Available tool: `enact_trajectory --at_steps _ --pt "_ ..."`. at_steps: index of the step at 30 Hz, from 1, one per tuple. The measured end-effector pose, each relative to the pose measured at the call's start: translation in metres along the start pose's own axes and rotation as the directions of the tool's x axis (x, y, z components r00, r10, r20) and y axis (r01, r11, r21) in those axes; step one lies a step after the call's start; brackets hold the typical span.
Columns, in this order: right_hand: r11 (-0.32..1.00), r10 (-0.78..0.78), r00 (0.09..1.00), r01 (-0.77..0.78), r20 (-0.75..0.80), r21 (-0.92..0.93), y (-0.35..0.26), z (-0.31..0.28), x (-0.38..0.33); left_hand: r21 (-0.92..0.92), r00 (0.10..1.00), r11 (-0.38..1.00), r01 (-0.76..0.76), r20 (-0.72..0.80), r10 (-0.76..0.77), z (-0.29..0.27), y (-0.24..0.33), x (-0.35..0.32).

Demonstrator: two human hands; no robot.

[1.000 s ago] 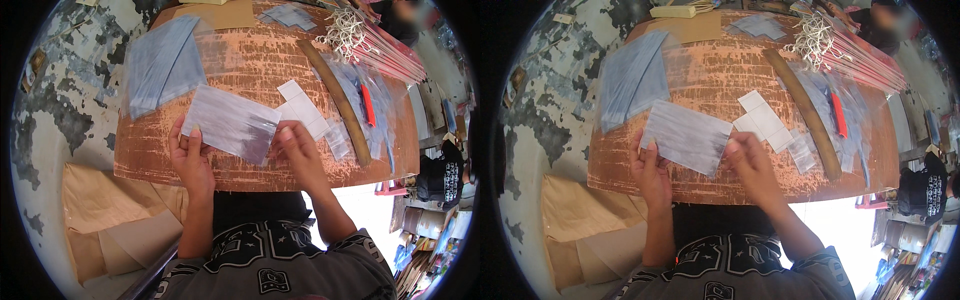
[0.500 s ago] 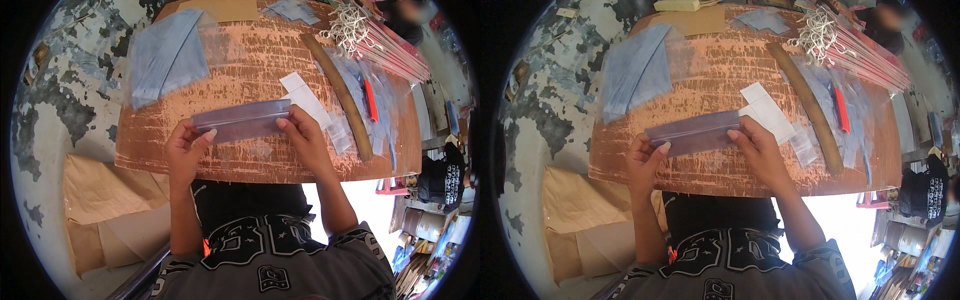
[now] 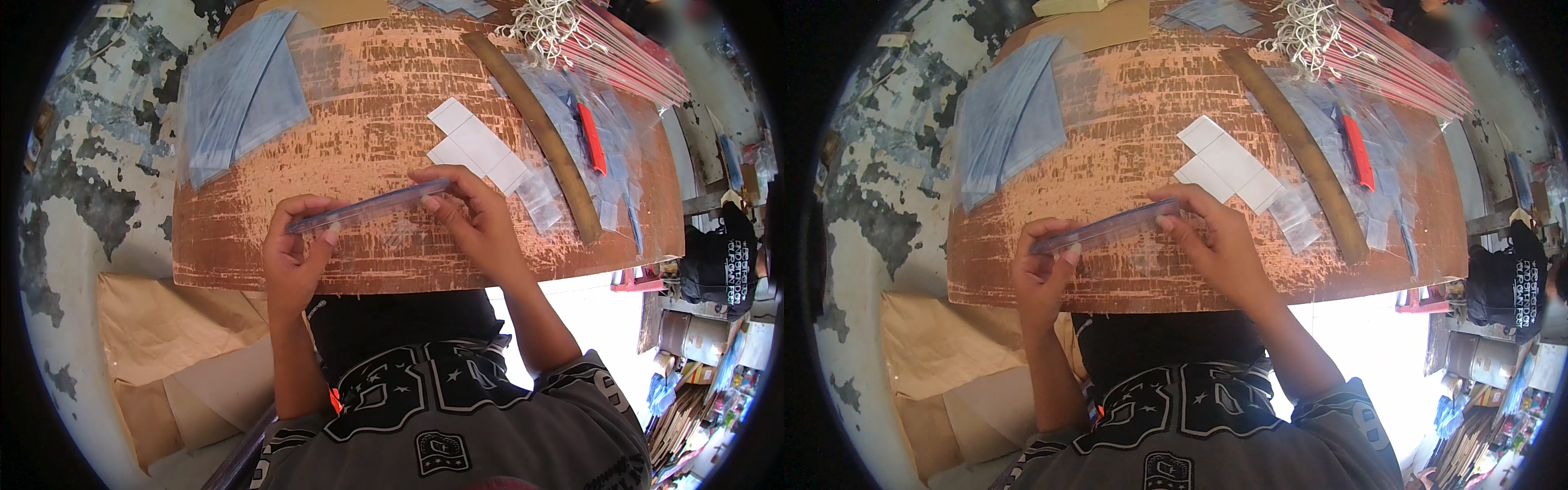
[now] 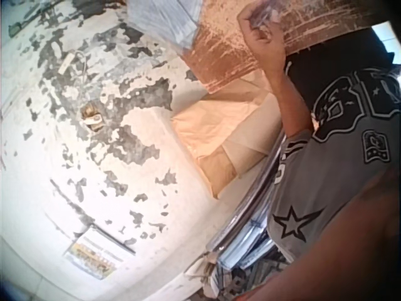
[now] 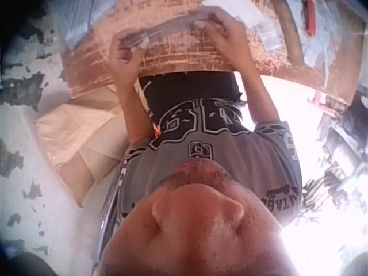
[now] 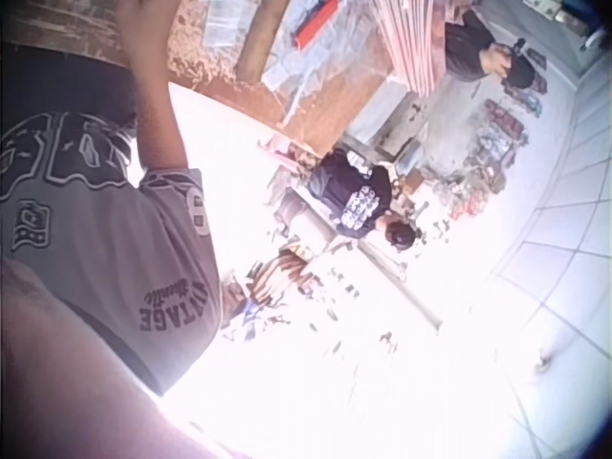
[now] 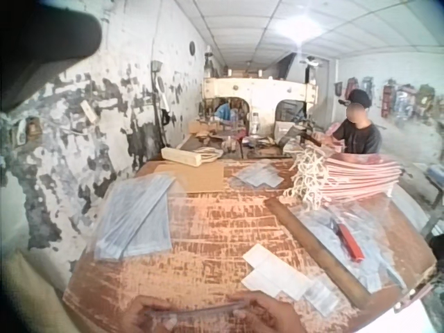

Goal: The person uses a ruler and a red utility knife to cut small rectangular pieces of white paper on a wooden workbench. They repeatedly align the ruler, score the paper, and separate the cut pieces, stacking them on the table.

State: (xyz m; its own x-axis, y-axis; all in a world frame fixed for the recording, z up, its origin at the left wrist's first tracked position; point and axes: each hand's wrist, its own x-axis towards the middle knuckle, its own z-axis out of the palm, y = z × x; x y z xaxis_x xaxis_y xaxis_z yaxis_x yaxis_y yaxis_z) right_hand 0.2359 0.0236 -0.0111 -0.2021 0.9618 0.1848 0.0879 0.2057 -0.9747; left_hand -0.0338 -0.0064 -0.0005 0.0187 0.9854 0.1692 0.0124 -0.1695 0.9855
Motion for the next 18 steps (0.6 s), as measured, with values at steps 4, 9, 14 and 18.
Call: enact_trajectory --at_steps 4,9,14,18 --pt "0.999 -0.037 0.998 0.037 -0.049 -0.001 0.007 0.014 -0.004 -0.127 0.999 0.991 -0.047 0.018 0.050 0.008 -0.008 0.001" --pt "0.998 0.051 0.996 -0.049 -0.067 0.026 -0.003 0.027 -0.012 -0.199 0.994 0.974 -0.105 0.017 0.110 0.009 -0.010 0.002" --pt "0.996 0.015 0.999 -0.019 -0.044 -0.089 -0.002 0.019 -0.011 -0.196 0.999 0.980 -0.040 -0.005 0.039 0.000 -0.013 -0.005" --pt "0.976 0.063 0.998 -0.064 -0.009 -0.210 0.002 0.007 -0.006 -0.031 0.998 1.000 0.005 -0.057 -0.007 -0.011 -0.011 -0.009"
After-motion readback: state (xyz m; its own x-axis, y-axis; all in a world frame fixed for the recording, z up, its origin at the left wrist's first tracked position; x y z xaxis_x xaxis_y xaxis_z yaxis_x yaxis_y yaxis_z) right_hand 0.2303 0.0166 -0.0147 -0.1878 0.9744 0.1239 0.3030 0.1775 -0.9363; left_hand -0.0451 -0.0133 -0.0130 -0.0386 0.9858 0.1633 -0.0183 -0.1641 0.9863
